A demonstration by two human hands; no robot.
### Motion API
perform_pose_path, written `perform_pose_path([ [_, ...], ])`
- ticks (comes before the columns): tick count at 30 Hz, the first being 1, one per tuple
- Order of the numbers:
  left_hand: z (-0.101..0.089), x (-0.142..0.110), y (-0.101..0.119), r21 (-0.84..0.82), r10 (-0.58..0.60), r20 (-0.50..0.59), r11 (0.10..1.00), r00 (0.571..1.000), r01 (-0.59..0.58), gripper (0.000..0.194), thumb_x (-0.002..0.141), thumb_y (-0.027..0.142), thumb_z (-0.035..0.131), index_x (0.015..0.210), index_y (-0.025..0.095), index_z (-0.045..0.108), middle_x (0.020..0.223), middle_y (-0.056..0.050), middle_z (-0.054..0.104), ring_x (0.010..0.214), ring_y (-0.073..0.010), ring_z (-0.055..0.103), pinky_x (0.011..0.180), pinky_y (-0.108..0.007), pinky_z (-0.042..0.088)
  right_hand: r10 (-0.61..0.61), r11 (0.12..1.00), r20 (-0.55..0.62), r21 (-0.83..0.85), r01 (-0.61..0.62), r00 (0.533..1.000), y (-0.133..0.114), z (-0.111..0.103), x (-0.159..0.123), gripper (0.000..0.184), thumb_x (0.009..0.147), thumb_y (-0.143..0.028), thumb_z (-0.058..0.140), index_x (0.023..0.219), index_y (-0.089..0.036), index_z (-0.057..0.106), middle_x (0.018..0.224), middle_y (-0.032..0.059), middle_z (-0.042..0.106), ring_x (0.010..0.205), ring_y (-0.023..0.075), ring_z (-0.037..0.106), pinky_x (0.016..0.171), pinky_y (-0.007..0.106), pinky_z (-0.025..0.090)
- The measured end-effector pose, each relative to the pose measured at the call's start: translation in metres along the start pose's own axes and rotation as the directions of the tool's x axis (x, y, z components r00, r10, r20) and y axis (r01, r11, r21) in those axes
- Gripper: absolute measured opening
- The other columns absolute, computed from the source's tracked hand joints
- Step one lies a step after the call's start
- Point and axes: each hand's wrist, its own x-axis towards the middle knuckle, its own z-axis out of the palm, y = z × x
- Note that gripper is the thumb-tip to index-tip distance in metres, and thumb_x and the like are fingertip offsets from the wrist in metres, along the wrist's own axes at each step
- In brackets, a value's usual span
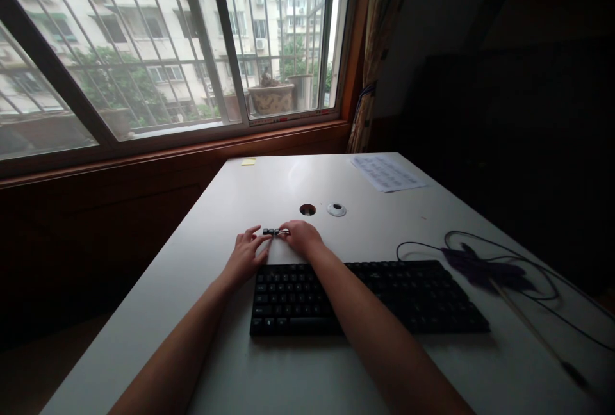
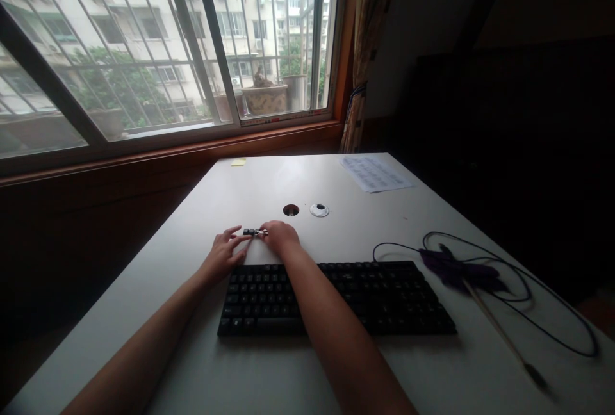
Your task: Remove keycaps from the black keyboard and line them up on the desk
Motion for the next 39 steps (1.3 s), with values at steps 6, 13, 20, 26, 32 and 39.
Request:
perform_pose_path([
  [6, 0.0003, 0.0000, 0.0004, 0.012, 0.003, -0.007, 1.000, 1.000, -0.003, 0.036, 0.086, 0.025, 0.060, 0.121, 0.030, 0.064, 0.140, -0.006, 0.041, 0.112, -0.0274, 0.048, 0.104, -0.051, 0.040, 0.002, 1.000, 0.003, -0.005, -0.002, 1.000, -0.0003, 0.0003, -0.0002, 0.027, 0.090, -0.040, 0.055, 0.111, -0.031, 0.070, 0.114, 0.0024, 0.069, 0.102, 0.0197, 0.063, 0.084, 0.027, 0.045],
  [13, 0.0001, -0.0001, 0.0004, 0.019, 0.005, -0.007, 1.000, 1.000, -0.005, 0.037, 0.086, 0.025, 0.060, 0.123, 0.031, 0.063, 0.140, -0.006, 0.041, 0.112, -0.0269, 0.048, 0.105, -0.051, 0.040, 0.001, 1.000, -0.001, -0.004, -0.001, 1.000, 0.0000, 0.0007, 0.0000, 0.027, 0.091, -0.040, 0.054, 0.111, -0.031, 0.069, 0.114, 0.0021, 0.070, 0.101, 0.0196, 0.063, 0.084, 0.028, 0.045],
  [20, -0.0002, -0.0004, -0.0002, 0.013, 0.017, -0.011, 1.000, 1.000, -0.017, 0.038, 0.085, 0.025, 0.061, 0.123, 0.032, 0.062, 0.140, -0.005, 0.041, 0.112, -0.0266, 0.048, 0.105, -0.051, 0.040, 0.009, 1.000, -0.002, 0.002, -0.009, 1.000, -0.0013, -0.0012, -0.0009, 0.027, 0.090, -0.039, 0.054, 0.111, -0.031, 0.069, 0.114, 0.0021, 0.070, 0.101, 0.0194, 0.064, 0.083, 0.027, 0.045],
  [26, -0.0006, -0.0005, 0.0003, 0.010, 0.010, -0.004, 1.000, 1.000, -0.010, 0.037, 0.086, 0.026, 0.060, 0.122, 0.031, 0.063, 0.140, -0.005, 0.041, 0.113, -0.0270, 0.048, 0.105, -0.051, 0.040, 0.014, 1.000, 0.001, 0.004, -0.014, 1.000, -0.0023, -0.0025, -0.0010, 0.026, 0.090, -0.037, 0.055, 0.111, -0.031, 0.070, 0.115, 0.0016, 0.069, 0.101, 0.0194, 0.064, 0.084, 0.027, 0.045],
  [32, -0.0003, -0.0002, -0.0001, 0.010, 0.014, -0.004, 1.000, 1.000, -0.014, 0.037, 0.086, 0.026, 0.060, 0.123, 0.031, 0.063, 0.140, -0.005, 0.042, 0.113, -0.0272, 0.048, 0.105, -0.051, 0.040, 0.022, 1.000, 0.007, 0.001, -0.022, 1.000, -0.0029, -0.0024, -0.0006, 0.026, 0.090, -0.039, 0.055, 0.111, -0.031, 0.069, 0.114, 0.0019, 0.069, 0.103, 0.0198, 0.063, 0.085, 0.027, 0.045],
  [39, 0.0000, 0.0005, -0.0011, 0.014, 0.011, 0.016, 1.000, 1.000, -0.011, 0.037, 0.087, 0.027, 0.060, 0.124, 0.030, 0.062, 0.139, -0.006, 0.044, 0.115, -0.0279, 0.047, 0.105, -0.051, 0.039, 0.015, 1.000, 0.004, 0.003, -0.015, 1.000, -0.0019, -0.0010, -0.0002, 0.026, 0.090, -0.039, 0.055, 0.110, -0.030, 0.069, 0.114, 0.0025, 0.069, 0.101, 0.0194, 0.063, 0.084, 0.027, 0.045],
])
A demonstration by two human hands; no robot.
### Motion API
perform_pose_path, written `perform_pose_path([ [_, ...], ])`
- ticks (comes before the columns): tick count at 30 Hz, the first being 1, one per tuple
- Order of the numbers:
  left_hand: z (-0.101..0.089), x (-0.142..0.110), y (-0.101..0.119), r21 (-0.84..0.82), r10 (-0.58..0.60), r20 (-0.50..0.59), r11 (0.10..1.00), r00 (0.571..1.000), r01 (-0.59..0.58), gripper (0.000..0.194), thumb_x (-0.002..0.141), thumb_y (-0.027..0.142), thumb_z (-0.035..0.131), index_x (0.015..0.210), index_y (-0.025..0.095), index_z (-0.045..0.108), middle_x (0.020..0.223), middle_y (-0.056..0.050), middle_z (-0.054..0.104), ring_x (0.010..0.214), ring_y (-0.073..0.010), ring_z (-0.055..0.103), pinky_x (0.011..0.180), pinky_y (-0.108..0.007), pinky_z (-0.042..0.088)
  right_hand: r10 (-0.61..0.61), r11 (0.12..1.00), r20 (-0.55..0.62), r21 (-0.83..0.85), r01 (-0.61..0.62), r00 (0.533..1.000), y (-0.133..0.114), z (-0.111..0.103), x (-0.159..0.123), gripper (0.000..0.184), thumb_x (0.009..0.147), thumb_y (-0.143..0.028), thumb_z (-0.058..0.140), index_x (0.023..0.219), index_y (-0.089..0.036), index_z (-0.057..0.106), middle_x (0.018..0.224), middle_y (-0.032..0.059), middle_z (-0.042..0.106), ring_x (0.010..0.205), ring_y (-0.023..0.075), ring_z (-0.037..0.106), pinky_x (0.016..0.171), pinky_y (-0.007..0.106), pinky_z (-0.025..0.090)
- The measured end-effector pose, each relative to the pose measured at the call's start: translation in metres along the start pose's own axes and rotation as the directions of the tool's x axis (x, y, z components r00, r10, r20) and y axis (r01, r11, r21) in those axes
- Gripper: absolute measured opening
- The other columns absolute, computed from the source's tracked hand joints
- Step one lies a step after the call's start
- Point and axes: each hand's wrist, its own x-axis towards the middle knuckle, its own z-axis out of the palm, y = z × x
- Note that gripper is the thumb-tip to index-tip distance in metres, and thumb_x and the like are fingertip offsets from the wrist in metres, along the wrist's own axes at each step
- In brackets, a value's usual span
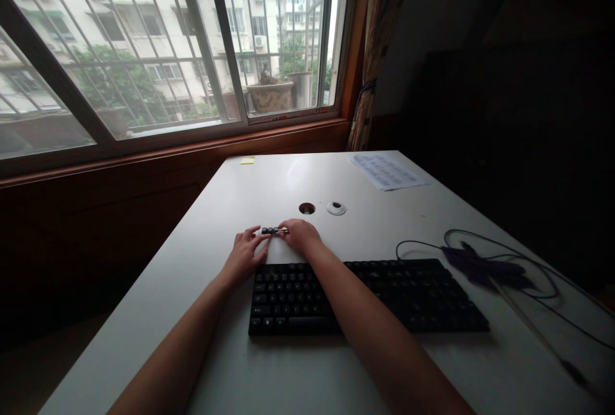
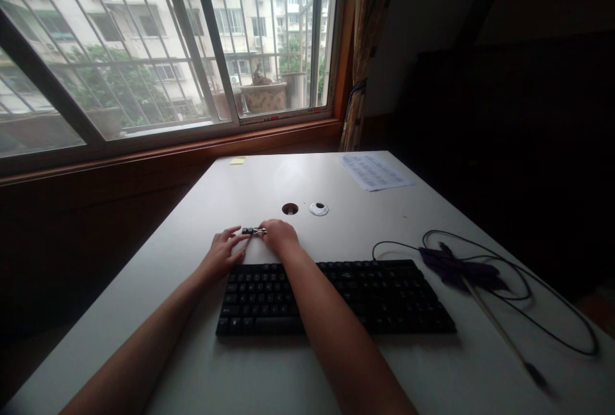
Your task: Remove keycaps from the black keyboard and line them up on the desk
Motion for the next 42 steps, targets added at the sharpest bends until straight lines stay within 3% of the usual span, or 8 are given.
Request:
perform_pose_path([
  [42, -0.0009, -0.0004, 0.0020, -0.022, -0.006, -0.017, 1.000, 1.000, 0.005, 0.032, 0.086, 0.026, 0.060, 0.117, 0.030, 0.065, 0.137, -0.005, 0.046, 0.114, -0.0275, 0.047, 0.105, -0.050, 0.040, -0.003, 1.000, -0.005, 0.002, 0.003, 1.000, -0.0017, -0.0017, -0.0005, 0.026, 0.089, -0.040, 0.057, 0.110, -0.031, 0.070, 0.113, 0.0018, 0.070, 0.100, 0.0197, 0.064, 0.083, 0.027, 0.046],
])
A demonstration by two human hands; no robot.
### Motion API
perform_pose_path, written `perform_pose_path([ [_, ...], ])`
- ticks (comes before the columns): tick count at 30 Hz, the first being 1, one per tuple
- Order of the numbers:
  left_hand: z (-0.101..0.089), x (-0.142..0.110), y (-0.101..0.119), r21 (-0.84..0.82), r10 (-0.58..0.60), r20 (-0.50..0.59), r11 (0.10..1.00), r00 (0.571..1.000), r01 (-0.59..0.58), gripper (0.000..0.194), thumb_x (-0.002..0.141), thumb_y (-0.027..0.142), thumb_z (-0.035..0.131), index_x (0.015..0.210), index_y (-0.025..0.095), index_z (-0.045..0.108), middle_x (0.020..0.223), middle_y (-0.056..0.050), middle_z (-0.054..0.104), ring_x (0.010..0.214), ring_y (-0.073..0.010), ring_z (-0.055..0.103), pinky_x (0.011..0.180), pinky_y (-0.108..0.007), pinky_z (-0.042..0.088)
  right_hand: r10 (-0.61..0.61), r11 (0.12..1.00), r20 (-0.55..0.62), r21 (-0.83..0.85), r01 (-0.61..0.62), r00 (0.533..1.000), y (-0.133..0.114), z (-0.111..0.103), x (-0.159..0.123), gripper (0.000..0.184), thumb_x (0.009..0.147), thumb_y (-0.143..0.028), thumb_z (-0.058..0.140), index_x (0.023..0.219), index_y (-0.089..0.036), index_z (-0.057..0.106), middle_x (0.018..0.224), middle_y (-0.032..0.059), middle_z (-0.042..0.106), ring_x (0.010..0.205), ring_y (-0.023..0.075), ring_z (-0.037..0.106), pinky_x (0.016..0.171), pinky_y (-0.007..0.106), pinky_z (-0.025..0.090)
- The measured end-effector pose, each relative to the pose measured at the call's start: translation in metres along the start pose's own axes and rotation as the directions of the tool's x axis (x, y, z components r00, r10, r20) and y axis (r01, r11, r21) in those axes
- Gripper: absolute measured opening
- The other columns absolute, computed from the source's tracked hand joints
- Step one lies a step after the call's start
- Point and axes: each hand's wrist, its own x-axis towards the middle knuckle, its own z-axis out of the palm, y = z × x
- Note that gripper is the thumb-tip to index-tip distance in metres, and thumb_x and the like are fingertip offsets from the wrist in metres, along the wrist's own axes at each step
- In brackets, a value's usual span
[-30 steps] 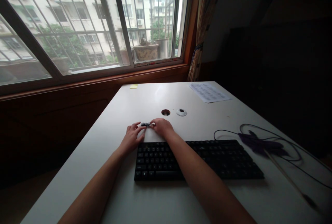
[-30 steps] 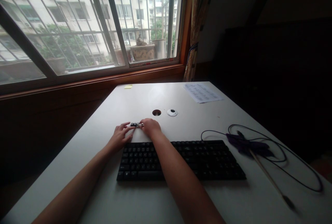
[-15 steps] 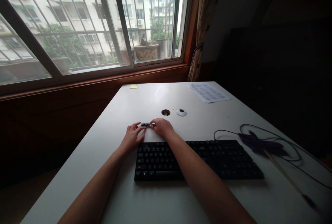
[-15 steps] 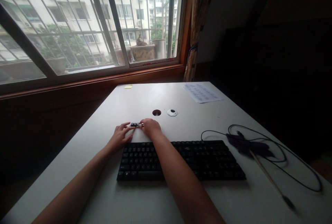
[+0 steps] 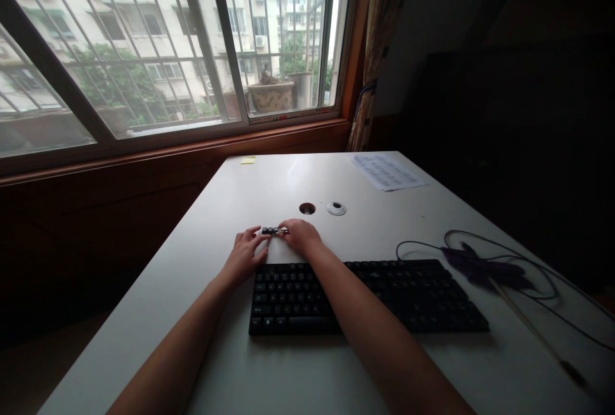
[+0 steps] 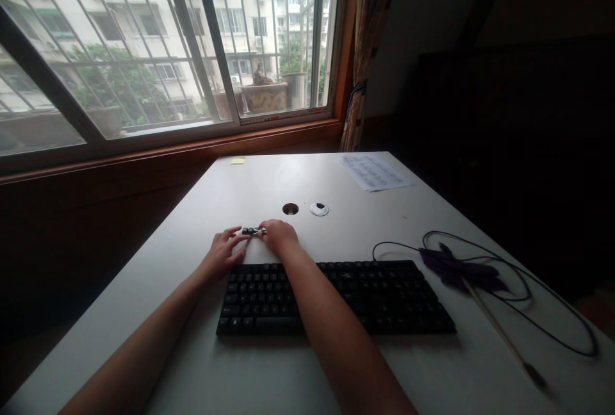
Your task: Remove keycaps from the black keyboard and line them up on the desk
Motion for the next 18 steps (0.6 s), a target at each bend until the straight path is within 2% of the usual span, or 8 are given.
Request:
perform_pose_path([
  [18, 0.0010, 0.0004, -0.0008, 0.015, 0.007, 0.011, 1.000, 1.000, -0.008, 0.032, 0.086, 0.026, 0.060, 0.118, 0.028, 0.065, 0.137, -0.007, 0.046, 0.114, -0.0280, 0.047, 0.105, -0.050, 0.040, 0.008, 1.000, -0.005, -0.012, -0.008, 1.000, -0.0008, -0.0004, 0.0000, 0.026, 0.089, -0.040, 0.058, 0.110, -0.030, 0.070, 0.111, 0.0024, 0.071, 0.100, 0.0203, 0.064, 0.082, 0.027, 0.046],
])
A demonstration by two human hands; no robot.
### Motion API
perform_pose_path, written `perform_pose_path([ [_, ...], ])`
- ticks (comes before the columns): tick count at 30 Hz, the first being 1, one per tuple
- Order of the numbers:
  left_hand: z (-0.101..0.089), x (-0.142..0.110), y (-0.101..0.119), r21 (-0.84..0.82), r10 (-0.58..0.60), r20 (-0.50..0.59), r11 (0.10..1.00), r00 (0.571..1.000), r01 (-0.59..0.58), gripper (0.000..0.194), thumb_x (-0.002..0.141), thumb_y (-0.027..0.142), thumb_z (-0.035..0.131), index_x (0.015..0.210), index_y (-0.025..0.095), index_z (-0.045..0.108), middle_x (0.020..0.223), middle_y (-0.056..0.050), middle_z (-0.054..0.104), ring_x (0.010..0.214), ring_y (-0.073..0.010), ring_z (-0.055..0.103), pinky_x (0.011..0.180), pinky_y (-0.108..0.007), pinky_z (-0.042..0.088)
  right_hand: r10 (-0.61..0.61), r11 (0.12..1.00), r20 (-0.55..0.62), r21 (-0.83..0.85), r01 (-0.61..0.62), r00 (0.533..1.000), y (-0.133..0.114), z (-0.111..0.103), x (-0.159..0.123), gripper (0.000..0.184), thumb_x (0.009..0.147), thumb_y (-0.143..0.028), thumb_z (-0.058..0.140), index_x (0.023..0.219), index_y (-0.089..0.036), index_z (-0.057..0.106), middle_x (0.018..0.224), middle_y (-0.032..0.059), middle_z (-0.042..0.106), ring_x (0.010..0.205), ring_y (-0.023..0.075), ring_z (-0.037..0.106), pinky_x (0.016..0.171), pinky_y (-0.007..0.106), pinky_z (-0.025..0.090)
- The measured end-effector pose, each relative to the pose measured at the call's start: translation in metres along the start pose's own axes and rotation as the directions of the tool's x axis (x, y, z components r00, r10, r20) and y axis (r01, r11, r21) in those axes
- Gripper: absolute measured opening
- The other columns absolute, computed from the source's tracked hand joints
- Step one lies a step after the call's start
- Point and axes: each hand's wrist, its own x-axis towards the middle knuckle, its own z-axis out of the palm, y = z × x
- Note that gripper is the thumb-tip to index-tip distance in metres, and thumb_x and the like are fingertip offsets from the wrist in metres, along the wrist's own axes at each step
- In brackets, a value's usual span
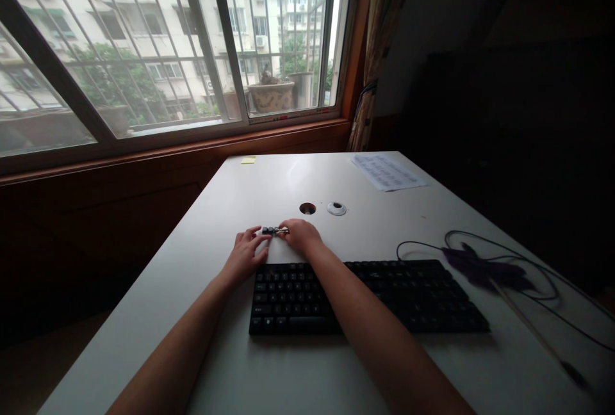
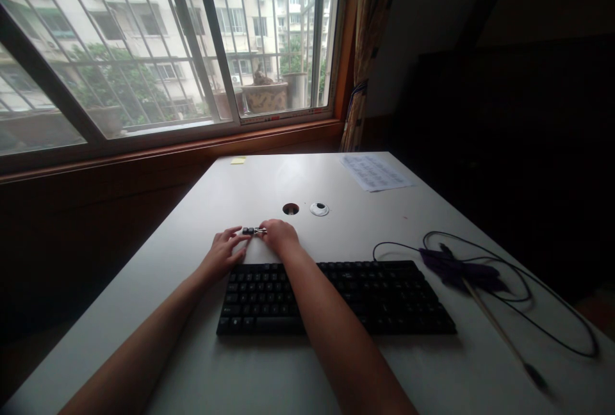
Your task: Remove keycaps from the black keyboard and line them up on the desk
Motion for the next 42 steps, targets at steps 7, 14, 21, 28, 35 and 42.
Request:
perform_pose_path([
  [7, -0.001, -0.001, 0.001, -0.015, 0.001, -0.024, 1.000, 1.000, -0.002, 0.030, 0.086, 0.026, 0.061, 0.115, 0.029, 0.067, 0.136, -0.006, 0.047, 0.113, -0.0281, 0.047, 0.103, -0.050, 0.041, -0.008, 1.000, -0.008, 0.005, 0.008, 1.000, 0.000, -0.001, -0.001, 0.025, 0.088, -0.040, 0.059, 0.108, -0.030, 0.071, 0.110, 0.0030, 0.071, 0.098, 0.0205, 0.065, 0.080, 0.027, 0.046],
  [14, 0.000, -0.001, 0.000, -0.031, 0.013, -0.034, 0.999, 0.999, -0.014, 0.030, 0.085, 0.026, 0.062, 0.114, 0.029, 0.067, 0.135, -0.006, 0.047, 0.113, -0.0283, 0.047, 0.103, -0.052, 0.041, -0.025, 1.000, -0.028, 0.015, 0.026, 0.999, 0.003, 0.003, 0.000, 0.026, 0.088, -0.040, 0.059, 0.109, -0.030, 0.070, 0.111, 0.0029, 0.071, 0.099, 0.0206, 0.065, 0.081, 0.028, 0.046],
  [21, 0.001, -0.001, -0.001, -0.025, 0.015, -0.022, 1.000, 1.000, -0.016, 0.030, 0.086, 0.026, 0.061, 0.115, 0.029, 0.067, 0.136, -0.006, 0.047, 0.113, -0.0282, 0.047, 0.103, -0.052, 0.041, -0.038, 0.999, -0.045, 0.022, 0.039, 0.998, 0.004, 0.006, 0.001, 0.024, 0.087, -0.038, 0.060, 0.108, -0.030, 0.070, 0.109, 0.0029, 0.071, 0.098, 0.0208, 0.065, 0.080, 0.028, 0.046],
  [28, 0.000, -0.001, -0.001, -0.020, 0.011, -0.012, 1.000, 1.000, -0.011, 0.031, 0.086, 0.025, 0.061, 0.116, 0.028, 0.066, 0.136, -0.007, 0.046, 0.113, -0.0282, 0.047, 0.103, -0.051, 0.041, -0.031, 0.999, -0.077, 0.042, 0.034, 0.997, 0.006, 0.006, 0.002, 0.028, 0.085, -0.040, 0.065, 0.110, -0.029, 0.070, 0.110, 0.0037, 0.072, 0.097, 0.0218, 0.066, 0.080, 0.029, 0.048],
  [35, 0.001, -0.001, -0.004, -0.024, 0.026, -0.022, 0.999, 0.999, -0.027, 0.029, 0.086, 0.026, 0.060, 0.115, 0.029, 0.066, 0.136, -0.007, 0.047, 0.113, -0.0273, 0.048, 0.104, -0.051, 0.040, -0.053, 0.992, -0.224, 0.102, 0.077, 0.973, 0.007, -0.001, -0.001, 0.028, 0.095, -0.042, 0.052, 0.105, -0.023, 0.070, 0.104, 0.0061, 0.073, 0.096, 0.0196, 0.066, 0.083, 0.027, 0.047],
  [42, 0.000, -0.003, -0.003, -0.080, 0.026, -0.061, 0.996, 0.998, -0.031, 0.027, 0.086, 0.024, 0.060, 0.112, 0.028, 0.067, 0.134, -0.006, 0.047, 0.111, -0.0258, 0.048, 0.100, -0.049, 0.044, -0.085, 0.956, -0.477, 0.208, 0.206, 0.875, -0.005, -0.038, -0.006, 0.035, 0.100, -0.038, 0.040, 0.092, -0.018, 0.067, 0.090, 0.0069, 0.071, 0.085, 0.0182, 0.064, 0.081, 0.027, 0.044],
])
